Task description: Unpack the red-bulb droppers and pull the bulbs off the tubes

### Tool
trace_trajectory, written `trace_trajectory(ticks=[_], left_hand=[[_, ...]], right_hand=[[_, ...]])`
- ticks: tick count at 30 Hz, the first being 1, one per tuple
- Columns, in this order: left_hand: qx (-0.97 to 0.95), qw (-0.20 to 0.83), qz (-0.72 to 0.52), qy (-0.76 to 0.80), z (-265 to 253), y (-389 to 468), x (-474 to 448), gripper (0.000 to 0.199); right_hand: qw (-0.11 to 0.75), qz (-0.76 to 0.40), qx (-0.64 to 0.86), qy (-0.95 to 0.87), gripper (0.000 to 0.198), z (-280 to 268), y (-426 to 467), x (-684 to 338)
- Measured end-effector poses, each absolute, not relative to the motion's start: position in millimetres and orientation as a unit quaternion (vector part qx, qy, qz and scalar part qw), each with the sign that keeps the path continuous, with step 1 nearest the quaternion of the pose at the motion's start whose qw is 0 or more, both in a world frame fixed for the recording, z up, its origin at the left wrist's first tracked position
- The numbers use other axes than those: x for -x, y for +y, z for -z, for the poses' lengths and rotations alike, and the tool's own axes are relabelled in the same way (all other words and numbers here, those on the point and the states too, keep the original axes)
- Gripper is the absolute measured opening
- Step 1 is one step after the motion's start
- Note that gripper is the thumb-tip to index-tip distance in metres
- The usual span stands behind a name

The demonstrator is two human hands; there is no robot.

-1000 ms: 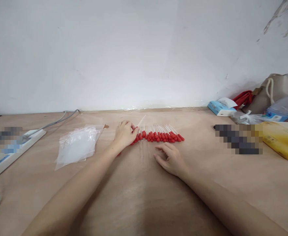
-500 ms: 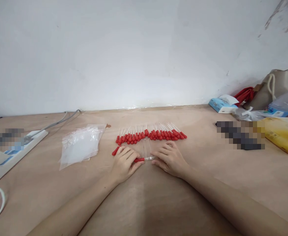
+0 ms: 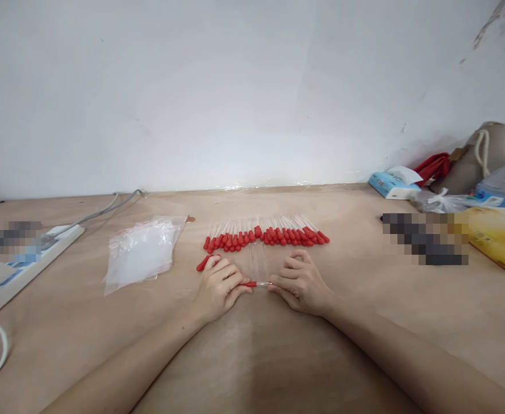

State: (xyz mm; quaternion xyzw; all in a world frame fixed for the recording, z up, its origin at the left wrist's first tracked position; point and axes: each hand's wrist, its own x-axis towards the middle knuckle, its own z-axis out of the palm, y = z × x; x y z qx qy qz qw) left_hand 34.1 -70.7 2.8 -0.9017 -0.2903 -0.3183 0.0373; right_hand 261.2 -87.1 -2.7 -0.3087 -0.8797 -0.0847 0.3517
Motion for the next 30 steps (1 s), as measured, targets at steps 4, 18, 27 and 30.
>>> trace_trajectory(ticks=[4, 18, 27, 30], left_hand=[[0.904, 0.022, 0.311, -0.291, -3, -71, -34, 0.015], [0.909, -0.017, 0.297, -0.291, -10, -74, -33, 0.014], [0.889, -0.066, 0.330, -0.311, -5, -71, -25, 0.011], [0.834, -0.098, 0.400, -0.368, -11, -71, -18, 0.012]], right_hand=[[0.359, 0.106, 0.300, -0.877, 0.012, 3, -88, -261], [0.368, 0.178, 0.284, -0.867, 0.006, 3, -91, -263], [0.382, 0.173, 0.314, -0.852, 0.011, -1, -90, -274], [0.380, 0.130, 0.387, -0.830, 0.015, 1, -86, -275]])
